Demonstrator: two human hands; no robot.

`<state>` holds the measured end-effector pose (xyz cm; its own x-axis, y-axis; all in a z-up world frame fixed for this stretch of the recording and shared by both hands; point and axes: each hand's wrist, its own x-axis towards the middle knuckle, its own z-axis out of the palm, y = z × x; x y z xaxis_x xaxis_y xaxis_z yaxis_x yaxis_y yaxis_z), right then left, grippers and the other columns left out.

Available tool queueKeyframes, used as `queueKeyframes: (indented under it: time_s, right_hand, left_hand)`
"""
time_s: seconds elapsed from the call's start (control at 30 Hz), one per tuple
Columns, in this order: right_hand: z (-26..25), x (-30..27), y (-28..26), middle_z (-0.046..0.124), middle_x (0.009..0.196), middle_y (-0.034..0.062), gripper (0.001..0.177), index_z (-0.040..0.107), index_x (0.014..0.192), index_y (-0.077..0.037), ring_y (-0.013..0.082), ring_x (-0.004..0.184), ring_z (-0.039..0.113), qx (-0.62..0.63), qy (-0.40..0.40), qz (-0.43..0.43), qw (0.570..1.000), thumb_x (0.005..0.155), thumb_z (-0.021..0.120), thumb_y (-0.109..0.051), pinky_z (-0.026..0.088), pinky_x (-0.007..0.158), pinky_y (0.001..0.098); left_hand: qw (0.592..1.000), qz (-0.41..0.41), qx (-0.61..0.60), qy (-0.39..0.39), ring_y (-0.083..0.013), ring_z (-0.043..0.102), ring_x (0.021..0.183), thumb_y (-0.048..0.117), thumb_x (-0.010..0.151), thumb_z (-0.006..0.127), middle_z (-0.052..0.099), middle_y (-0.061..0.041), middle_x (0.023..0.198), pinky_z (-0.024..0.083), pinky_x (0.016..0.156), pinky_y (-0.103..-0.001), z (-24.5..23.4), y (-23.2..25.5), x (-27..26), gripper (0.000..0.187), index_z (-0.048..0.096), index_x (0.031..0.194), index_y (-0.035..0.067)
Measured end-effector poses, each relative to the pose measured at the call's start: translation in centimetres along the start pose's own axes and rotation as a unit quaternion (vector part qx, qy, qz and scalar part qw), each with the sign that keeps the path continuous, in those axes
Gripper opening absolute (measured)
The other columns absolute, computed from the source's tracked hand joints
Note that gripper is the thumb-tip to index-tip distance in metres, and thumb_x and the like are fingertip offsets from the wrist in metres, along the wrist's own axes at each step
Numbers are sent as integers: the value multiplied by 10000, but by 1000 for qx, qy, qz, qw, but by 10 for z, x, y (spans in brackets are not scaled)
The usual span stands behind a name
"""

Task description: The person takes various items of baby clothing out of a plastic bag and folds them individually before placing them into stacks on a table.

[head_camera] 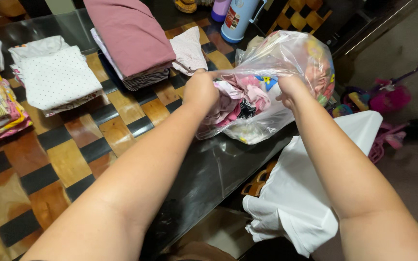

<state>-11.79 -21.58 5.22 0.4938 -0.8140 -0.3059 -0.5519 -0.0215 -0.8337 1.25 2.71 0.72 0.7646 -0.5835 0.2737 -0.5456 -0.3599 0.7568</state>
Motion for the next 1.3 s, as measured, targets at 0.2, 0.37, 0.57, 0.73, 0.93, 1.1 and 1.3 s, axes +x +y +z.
queueKeyframes:
  time_s: [0.2,0.37,0.57,0.73,0.93,1.1,1.3]
  right_hand:
    - [-21,64,30,632,1412,125,493,577,1425,-149,305,1302,603,146,-75,-100,981,955,613,-293,472,1075,591]
    - [-26,28,-7,460,1433,19,561,457,1476,-192,260,1277,415,159,50,0,986,989,583,-439,275,1017,754]
    - [-12,-24,-42,639,1450,67,689,552,1474,-105,186,1245,594,123,-81,-153,977,945,649,-536,409,1097,424]
    - [-40,-35,-51,630,1378,212,583,545,1480,-49,373,1023,486,139,-17,-19,990,1002,533,-382,352,838,495]
    - [-73,-18,-42,623,1419,115,551,528,1461,-27,253,1284,593,215,-95,-143,961,1019,553,-356,470,1083,411]
    - [-94,-34,-48,586,1456,98,608,514,1487,-105,235,1292,575,212,-56,-148,964,972,573,-422,455,1084,425]
    - [-103,-41,-51,573,1492,59,609,553,1480,-127,182,1335,517,143,48,-160,976,965,589,-451,388,1106,372]
  left_hand:
    - [991,51,-79,92,-420,667,1040,28,840,603,666,-244,1130,540,943,-477,47,20,44,586,525,1420,15]
    - [982,137,-45,-120,-396,611,1230,121,956,575,564,-218,1388,487,1087,-489,90,25,3,379,594,1332,75]
    - [932,81,116,-334,-268,322,1463,397,916,637,369,-70,1585,220,1178,-542,95,41,-7,635,459,1471,144]
    - [847,54,260,-460,-265,648,1358,193,871,656,678,-110,1482,516,1109,-421,89,66,43,523,706,1386,120]
    - [953,95,-63,-280,-356,527,1385,-13,864,513,527,-140,1537,443,1096,-486,169,92,96,682,541,1508,210]
    - [958,97,75,-258,-339,373,1453,379,717,863,427,-153,1553,328,1174,-447,175,126,108,909,445,1498,172]
    - [965,118,-26,-232,-332,427,1394,419,625,886,480,-131,1516,341,1149,-435,174,142,88,1014,451,1510,186]
